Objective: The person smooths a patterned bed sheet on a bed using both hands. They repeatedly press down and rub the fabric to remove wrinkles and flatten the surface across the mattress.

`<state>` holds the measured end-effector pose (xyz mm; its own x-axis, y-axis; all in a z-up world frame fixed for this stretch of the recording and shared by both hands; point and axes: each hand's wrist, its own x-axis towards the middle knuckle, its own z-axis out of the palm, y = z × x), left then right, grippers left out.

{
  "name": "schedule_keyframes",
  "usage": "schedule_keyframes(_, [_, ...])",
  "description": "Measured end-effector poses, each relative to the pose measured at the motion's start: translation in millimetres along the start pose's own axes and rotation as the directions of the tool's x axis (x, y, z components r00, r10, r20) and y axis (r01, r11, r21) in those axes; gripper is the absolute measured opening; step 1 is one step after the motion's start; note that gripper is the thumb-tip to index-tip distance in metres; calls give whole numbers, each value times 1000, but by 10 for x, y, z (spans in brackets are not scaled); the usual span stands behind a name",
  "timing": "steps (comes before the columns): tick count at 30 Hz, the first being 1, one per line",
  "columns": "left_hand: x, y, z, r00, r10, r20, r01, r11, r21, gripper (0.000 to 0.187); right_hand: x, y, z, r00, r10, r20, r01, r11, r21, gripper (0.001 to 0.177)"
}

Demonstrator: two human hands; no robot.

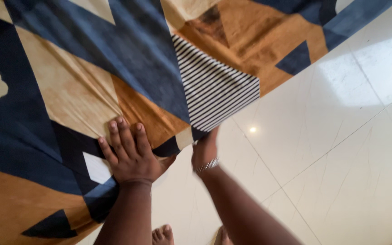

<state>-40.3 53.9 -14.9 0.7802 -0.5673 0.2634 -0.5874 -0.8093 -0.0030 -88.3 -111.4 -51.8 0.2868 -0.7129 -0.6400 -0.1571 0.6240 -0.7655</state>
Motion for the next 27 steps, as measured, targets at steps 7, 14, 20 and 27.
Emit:
schedule_keyframes(7, [-22,-27,44,1000,5,-14,-5,1000,-9,102,-458,-586,-117,530,-761,374,719,170,-673,59])
schedule_keyframes(14, [1,-37,77,1000,-4,-24,9,972,236,84,-1031,-804,267,261,-222,940,963,134,-235,70])
schedule_keyframes(20, [36,-22,-36,994,-14,-109,7,998,-66,90,-500,-1072,243,493,-518,699,758,-139,-637,75])
schedule_keyframes(27, [-39,-25,92,999,-45,-16,48,971,235,85,-936,-1018,434,195,-19,981,981,4,-195,71])
